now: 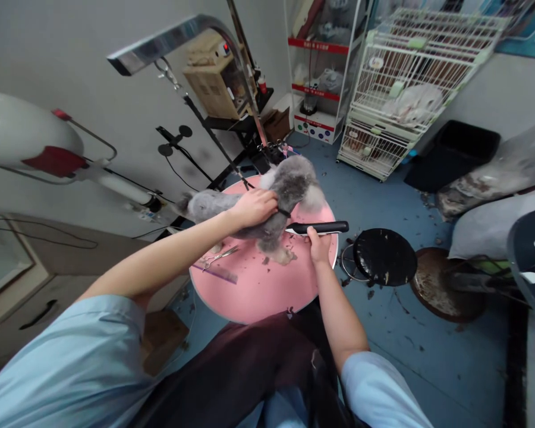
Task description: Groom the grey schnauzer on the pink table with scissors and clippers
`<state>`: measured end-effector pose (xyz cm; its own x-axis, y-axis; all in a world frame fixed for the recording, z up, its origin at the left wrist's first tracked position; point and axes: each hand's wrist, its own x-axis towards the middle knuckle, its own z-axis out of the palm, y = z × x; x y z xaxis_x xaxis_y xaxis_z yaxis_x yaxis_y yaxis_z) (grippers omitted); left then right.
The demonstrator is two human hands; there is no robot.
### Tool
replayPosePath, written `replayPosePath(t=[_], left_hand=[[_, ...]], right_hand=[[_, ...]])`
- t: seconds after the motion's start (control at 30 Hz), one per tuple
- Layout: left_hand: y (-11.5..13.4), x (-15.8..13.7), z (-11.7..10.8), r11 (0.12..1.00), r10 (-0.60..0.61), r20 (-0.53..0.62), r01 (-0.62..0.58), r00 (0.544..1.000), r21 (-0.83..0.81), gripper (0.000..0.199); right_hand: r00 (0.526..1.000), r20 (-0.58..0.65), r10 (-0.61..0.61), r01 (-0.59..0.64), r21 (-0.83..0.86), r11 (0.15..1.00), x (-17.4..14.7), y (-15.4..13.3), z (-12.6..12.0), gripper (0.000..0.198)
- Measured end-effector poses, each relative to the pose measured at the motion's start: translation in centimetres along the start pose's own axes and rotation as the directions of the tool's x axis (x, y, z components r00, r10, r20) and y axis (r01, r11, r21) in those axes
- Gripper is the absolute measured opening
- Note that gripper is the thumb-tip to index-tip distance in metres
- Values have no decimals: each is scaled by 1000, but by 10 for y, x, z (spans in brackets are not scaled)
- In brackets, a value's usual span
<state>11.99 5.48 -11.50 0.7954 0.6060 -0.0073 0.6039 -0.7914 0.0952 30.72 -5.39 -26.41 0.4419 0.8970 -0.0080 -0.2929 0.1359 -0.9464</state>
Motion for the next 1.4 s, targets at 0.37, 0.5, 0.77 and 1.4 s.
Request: replayPosePath(t=[0.37, 0.5, 0.77, 1.4], left_hand=[[-1, 11, 0, 929, -365, 6, 365, 931, -56, 28], [-4, 13, 3, 928, -368, -16, 366, 930, -74, 29], [-9, 17, 6, 911, -402, -28, 396, 915, -115, 32], [-10, 19, 4, 880, -432, -23, 416, 901, -231, 33]], right_hand=[[986, 84, -142, 152, -129, 980, -20, 0, 33, 32], [971, -57, -230, 221, -142, 965, -19, -1, 35, 29], [976, 83, -202, 215, -186, 959, -44, 5, 43, 43], [868, 98, -487, 482, -397, 781, -29, -22, 74, 44]])
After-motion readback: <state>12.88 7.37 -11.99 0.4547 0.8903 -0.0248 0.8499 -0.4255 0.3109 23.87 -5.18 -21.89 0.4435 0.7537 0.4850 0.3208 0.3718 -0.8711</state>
